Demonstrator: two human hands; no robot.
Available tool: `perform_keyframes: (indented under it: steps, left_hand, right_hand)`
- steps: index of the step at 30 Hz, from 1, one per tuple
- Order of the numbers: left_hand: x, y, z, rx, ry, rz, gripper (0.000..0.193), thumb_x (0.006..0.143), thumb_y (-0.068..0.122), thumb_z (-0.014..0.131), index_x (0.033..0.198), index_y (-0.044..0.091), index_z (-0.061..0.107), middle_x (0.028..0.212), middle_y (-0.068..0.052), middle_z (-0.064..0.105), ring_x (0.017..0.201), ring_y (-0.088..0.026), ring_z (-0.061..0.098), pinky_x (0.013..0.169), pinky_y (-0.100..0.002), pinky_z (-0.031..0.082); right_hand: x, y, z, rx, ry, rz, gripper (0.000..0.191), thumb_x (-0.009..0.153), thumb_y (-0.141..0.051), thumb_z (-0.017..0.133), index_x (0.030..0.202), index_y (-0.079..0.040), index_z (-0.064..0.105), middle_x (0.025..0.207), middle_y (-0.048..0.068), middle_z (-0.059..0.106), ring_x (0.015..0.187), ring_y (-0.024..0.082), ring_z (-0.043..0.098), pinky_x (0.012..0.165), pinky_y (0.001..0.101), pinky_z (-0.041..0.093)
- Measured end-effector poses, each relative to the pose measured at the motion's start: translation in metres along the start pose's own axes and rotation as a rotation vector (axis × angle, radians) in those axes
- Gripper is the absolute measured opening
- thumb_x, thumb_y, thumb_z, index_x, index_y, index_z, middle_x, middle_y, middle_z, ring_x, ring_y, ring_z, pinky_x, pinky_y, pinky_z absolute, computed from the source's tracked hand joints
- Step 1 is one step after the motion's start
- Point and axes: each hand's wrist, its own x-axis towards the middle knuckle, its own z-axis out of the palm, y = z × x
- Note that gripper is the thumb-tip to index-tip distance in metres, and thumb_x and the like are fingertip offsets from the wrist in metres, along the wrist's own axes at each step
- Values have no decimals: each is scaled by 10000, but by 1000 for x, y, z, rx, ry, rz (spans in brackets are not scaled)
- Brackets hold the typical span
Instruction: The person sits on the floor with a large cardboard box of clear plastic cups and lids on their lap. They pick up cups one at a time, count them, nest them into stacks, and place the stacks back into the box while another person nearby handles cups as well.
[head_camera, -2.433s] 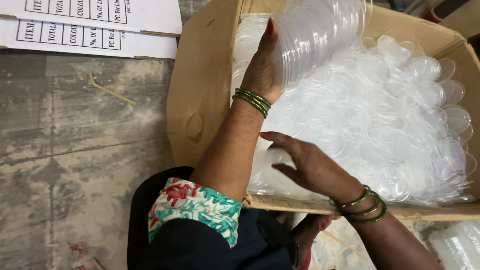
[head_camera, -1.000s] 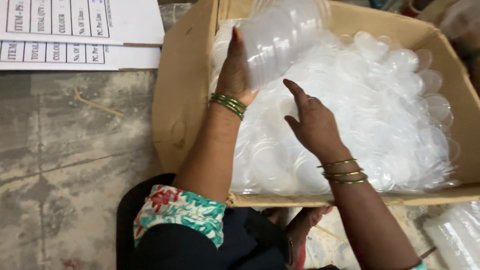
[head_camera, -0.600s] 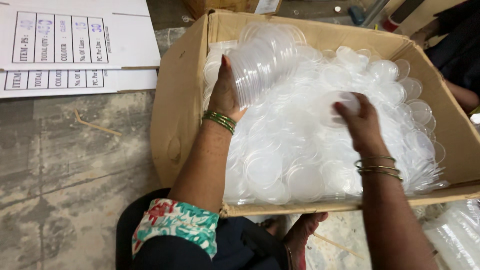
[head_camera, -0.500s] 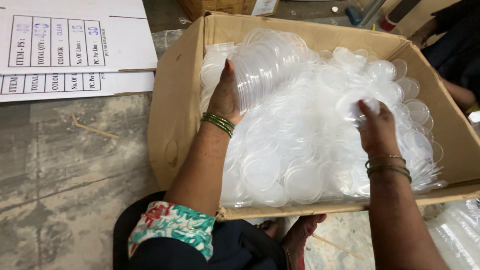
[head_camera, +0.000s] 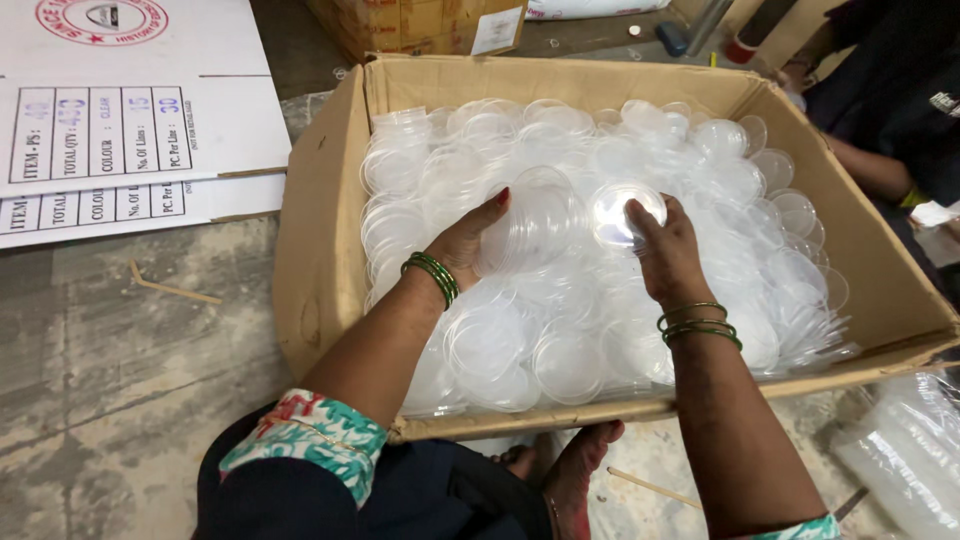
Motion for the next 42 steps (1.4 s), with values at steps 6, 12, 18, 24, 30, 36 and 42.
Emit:
perform_keyframes:
  steps: [6,12,18,24,30,36,42]
  left_hand:
    - [24,-6,9,3,1,68,920,757,548,841,1478,112,472,1391,-86,606,1281,-251,603,1095,-459,501]
    - [55,-24,24,-41,-32,90,896,777,547,840,1477,112,486,1366,-81,616,1252,-238,612,1078,-446,508]
    - [37,-28,13,-44,-23,20,874,782,557,822,1459,110,498,1349,-91,638,1258,-252,618,1071,-452,518]
    - [35,-26,12,18,-17,17,897,768,584,812,1472,136,482,1383,-74,615,1275,-233,608,1076,-441,512]
    - [35,-28,19,63,-45,-41,970,732,632,813,1486,133,462,1383,-96,619,1286,-249,603,1063,-444,520]
    - [32,-28,20,51,-16,-28,1004,727,637,813,1504,131,428,1404,-98,596,1298,-247,593,1063,-441,519]
    - [31,-28,18,-2,-54,-14,1036,748,644,812,1521,82,411,1428,-141,585,1316,-269,592,1098,-445,507]
  right_hand:
    - [8,3,-5,83,135,-37,452,949,-191,722,1320,-18,529,1193,95,668,1032,194,672,837,345,579]
    - [13,1,-16,240,353,-16,412,930,-213,743,1254,-45,551,1149,70,672,1012,207,681,816,376,610]
    - [9,9,-3,-46,271,32,439,905,-176,721,1283,-187,498,1100,24,636,926,145,638,681,321,546]
    - [-3,10,6,-28,-94,-122,235,1114,-257,522,1320,-146,537,1098,9,592,912,93,562,733,255,511]
    - [-17,2,17,-537,-37,-357,286,1143,-260,436,1328,-69,541,1210,69,593,1091,135,510,996,281,437]
    - [-32,-11,28,-535,-88,-301,495,1130,-442,346,1405,-65,511,1232,112,573,1141,199,492,1086,330,391]
    - [-37,-20,29,-427,-237,-280,750,991,-555,572,1501,-40,379,1417,147,499,1324,240,464,1132,371,382]
